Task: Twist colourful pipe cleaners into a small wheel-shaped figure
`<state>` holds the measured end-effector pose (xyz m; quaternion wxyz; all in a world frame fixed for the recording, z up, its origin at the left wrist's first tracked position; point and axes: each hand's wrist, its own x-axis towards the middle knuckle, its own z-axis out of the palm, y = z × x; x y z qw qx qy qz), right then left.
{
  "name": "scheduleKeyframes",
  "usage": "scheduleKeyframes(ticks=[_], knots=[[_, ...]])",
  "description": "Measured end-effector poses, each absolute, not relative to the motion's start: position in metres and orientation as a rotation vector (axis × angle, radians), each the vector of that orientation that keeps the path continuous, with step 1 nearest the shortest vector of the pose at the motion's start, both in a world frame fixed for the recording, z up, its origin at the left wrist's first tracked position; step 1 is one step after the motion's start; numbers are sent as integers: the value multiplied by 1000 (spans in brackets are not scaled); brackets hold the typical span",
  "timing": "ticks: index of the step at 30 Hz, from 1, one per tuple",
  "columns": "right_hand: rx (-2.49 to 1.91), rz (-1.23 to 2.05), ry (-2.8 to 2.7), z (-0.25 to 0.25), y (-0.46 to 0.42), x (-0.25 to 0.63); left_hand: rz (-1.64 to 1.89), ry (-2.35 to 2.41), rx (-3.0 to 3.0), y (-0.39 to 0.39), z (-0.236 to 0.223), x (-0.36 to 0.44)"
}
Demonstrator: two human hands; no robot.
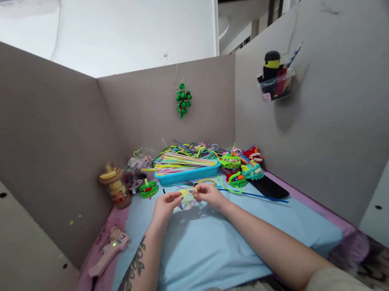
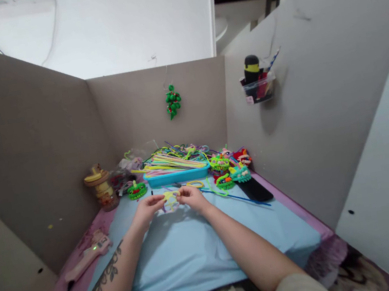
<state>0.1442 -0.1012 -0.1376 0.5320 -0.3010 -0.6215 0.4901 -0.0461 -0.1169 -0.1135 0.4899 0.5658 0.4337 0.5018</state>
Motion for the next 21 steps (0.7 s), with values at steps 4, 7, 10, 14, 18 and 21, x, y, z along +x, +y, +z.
scheduleKeyframes(ticks=[4, 7, 10, 14, 18, 21], knots=[[-713, 1217, -1436, -136, -102, 143, 1190, 980, 1397, -120, -111, -45], [-717, 1191, -1445, -137, -100, 142, 1176, 911, 1430, -120, -110, -46], [-769, 1087, -1533, -139, -100, 142, 1119, 868, 1478, -120, -111, -46], [-864, 677, -1706, -139, -105, 141, 1103, 904, 1564, -120, -116, -44], [-878, 327, -1756, -136, -111, 140, 1139, 919, 1596, -119, -119, -43], [-857, 342, -1776, -135, -112, 140, 1147, 881, 1590, -118, -119, -43]])
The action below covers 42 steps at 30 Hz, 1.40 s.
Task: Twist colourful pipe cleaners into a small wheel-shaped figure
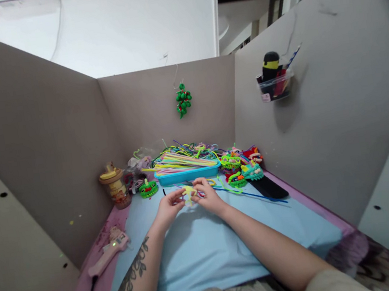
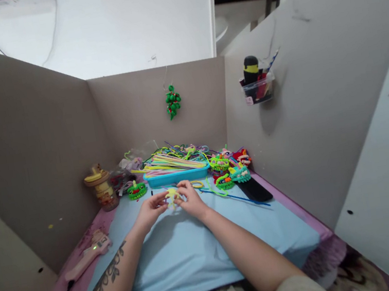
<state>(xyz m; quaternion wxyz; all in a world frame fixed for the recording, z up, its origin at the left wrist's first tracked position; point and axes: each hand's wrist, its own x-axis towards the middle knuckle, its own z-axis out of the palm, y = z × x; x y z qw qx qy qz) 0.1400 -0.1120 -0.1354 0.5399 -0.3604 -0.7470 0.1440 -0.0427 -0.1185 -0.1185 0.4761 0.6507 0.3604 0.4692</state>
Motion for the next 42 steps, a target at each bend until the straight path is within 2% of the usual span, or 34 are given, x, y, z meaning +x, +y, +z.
scheduleKeyframes(ticks=[5, 10, 16, 19, 23, 28, 34, 42], knots=[[-771, 321, -1937, -138, -113, 140, 1165, 922, 1620, -118, -120, -41], [-783, 248, -1970, -141, -112, 139, 1284, 1204, 1765, -115, -123, -43], [-880, 101, -1776, -141, -102, 152, 1477, 1569, 1976, -112, -109, -67], [-918, 59, -1726, -141, -100, 156, 1441, 1637, 1975, -110, -106, -75], [-904, 55, -1780, -141, -101, 154, 1320, 1518, 1964, -106, -106, -75], [-811, 99, -1844, -141, -106, 151, 1367, 1348, 2006, -113, -103, -67], [-692, 183, -1951, -136, -118, 141, 1085, 1011, 2235, -129, -107, -46], [-684, 98, -2054, -137, -123, 138, 896, 1003, 2252, -132, -114, -44]])
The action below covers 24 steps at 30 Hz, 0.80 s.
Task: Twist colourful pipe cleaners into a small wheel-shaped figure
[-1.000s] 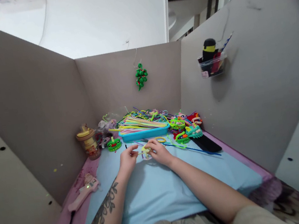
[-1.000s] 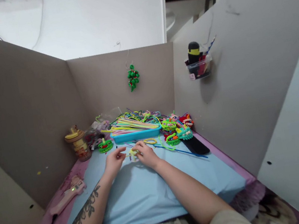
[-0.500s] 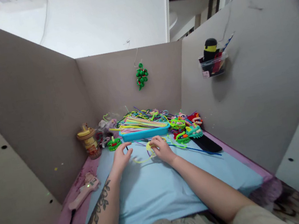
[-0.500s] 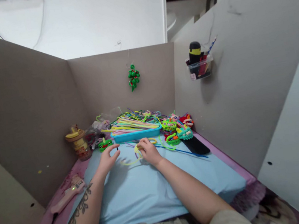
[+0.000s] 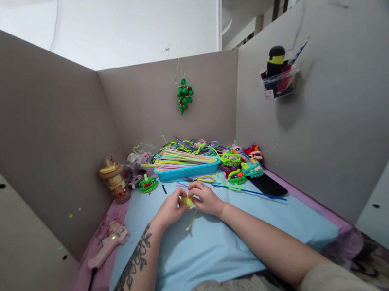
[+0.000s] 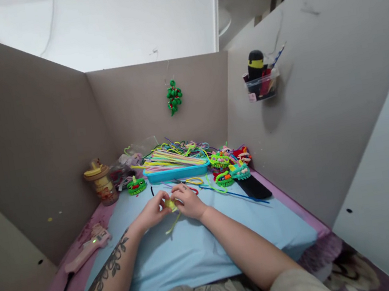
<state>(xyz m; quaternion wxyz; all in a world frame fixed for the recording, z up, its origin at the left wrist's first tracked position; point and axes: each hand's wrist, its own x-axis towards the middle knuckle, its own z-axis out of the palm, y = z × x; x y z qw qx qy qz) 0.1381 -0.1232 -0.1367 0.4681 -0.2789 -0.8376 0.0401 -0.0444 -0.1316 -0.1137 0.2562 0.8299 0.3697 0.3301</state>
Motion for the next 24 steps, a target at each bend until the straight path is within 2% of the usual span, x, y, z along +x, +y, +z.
scheduleKeyframes(ticks=[3, 10, 24], knots=[[-776, 8, -2010, -137, -122, 139, 907, 1018, 2272, -131, -114, -46], [-845, -54, -1884, -136, -118, 142, 1232, 1162, 2098, -121, -115, -48], [-905, -120, -1957, -138, -121, 136, 1205, 1194, 2183, -129, -119, -43]])
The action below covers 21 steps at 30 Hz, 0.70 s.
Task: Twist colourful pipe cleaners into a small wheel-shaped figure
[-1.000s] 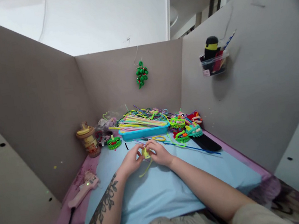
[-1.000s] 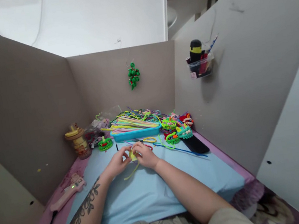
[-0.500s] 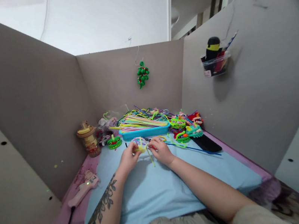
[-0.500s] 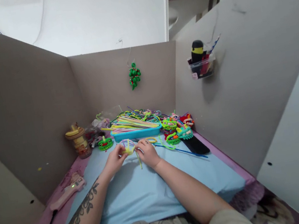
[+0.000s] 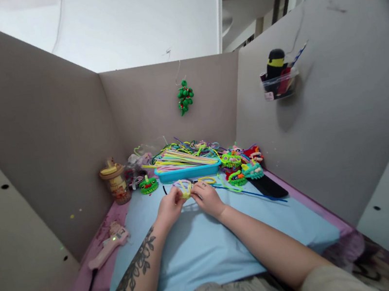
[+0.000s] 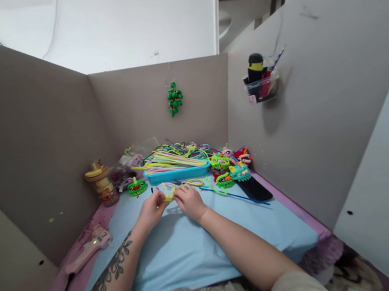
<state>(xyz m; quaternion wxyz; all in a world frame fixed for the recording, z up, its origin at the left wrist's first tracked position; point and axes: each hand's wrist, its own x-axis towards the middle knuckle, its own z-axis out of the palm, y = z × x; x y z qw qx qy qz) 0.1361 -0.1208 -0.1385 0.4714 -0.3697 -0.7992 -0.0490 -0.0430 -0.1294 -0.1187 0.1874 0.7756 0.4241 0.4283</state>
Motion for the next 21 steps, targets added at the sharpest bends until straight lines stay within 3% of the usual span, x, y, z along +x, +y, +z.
scheduleKeyframes(ticks=[21], knots=[[-710, -109, -2009, -138, -112, 146, 1086, 1076, 2276, -127, -118, -47]])
